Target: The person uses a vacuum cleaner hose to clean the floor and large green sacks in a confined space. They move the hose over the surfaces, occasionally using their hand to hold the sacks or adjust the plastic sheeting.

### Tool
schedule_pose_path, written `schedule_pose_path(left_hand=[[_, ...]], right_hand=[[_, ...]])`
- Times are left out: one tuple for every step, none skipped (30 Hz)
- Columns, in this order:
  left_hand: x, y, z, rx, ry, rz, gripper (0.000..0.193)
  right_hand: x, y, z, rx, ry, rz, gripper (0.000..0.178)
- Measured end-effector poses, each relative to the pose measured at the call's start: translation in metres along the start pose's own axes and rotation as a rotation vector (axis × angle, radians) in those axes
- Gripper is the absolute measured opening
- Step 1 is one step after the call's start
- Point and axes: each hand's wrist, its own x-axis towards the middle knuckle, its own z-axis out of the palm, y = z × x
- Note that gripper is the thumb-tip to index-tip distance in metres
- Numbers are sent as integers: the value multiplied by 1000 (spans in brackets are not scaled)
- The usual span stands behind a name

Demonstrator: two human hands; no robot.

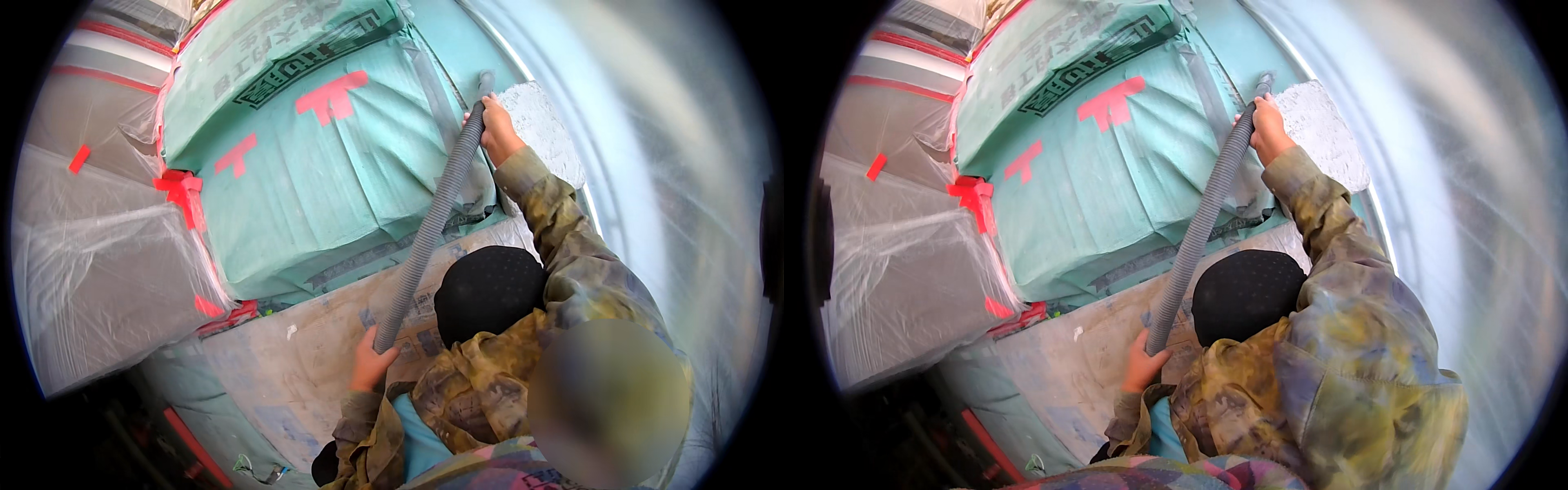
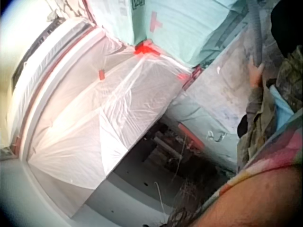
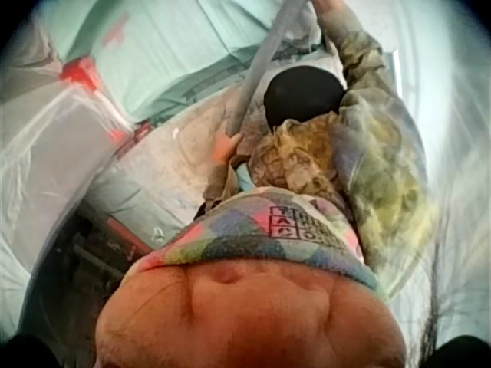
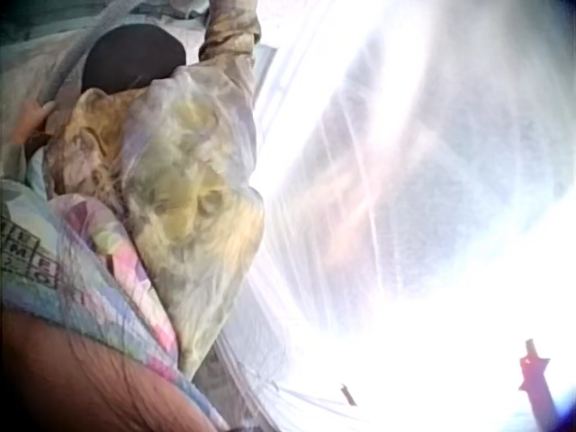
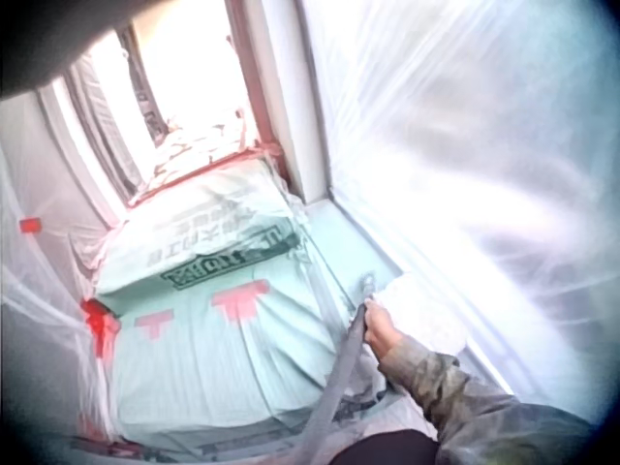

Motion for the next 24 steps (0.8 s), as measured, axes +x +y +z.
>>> schedule_pose_path(left_hand=[[4,13,1,2,-8,-5,52],[8,19,4,3,-17,-11,53],[9,20,7,26,-14,-14,53],[11,20,12,48,-13,-18,54],[13,19,15,71,-12,-22,55],[16,10,17,75,-8,32,56],[16,-1,17,82,0,83,57],[14,-10,17,88,7,135,58],[11,-10,15,114,-48,48,60],[8,-8,13,138,-103,-38,61],[5,-8,11,163,-157,-125,62],[4,-15,12,161,-171,-121,63],[2,-29,11,162,-183,-124,64],[0,-40,10,163,-195,-128,64],[-2,-45,10,149,-214,-147,64],[-3,-49,10,135,-232,-166,64],[-2,-53,10,120,-250,-185,64],[-2,-43,11,129,-304,-281,63],[-2,-26,11,136,-360,-377,63],[0,-17,14,142,-420,-472,62],[-1,-17,15,167,-398,-458,64],[-6,-32,17,195,-388,-467,65],[-15,-66,20,273,-378,-444,65],[-24,-111,27,369,-365,-411,65]], right_hand=[[5,-1,4,-2,33,-17,56],[10,-3,6,-6,26,-45,55],[15,-5,8,-6,18,-72,53],[21,-7,10,-6,11,-98,52],[30,-11,12,-14,1,-110,52],[42,-16,13,-25,-5,-123,53],[53,-21,15,-34,-14,-132,54],[64,-28,15,-48,-63,-108,50],[73,-35,16,-71,-74,-81,51],[81,-40,18,-95,-86,-53,52],[90,-45,20,-120,-98,-25,54],[105,-51,22,-104,-112,-18,53],[114,-54,26,-96,-118,-14,53],[123,-56,31,-89,-125,-9,53],[131,-59,35,-82,-133,-5,53],[138,-64,38,-102,-148,-14,52],[145,-70,38,-123,-163,-23,51],[152,-74,36,-149,-174,-32,51],[156,-79,35,-147,-149,-49,44],[161,-86,34,-148,-122,-67,39],[163,-88,39,-134,-105,-75,36],[163,-90,45,-142,-140,-95,36],[171,-90,50,-125,-146,-88,36],[182,-93,57,-109,-152,-84,36]])
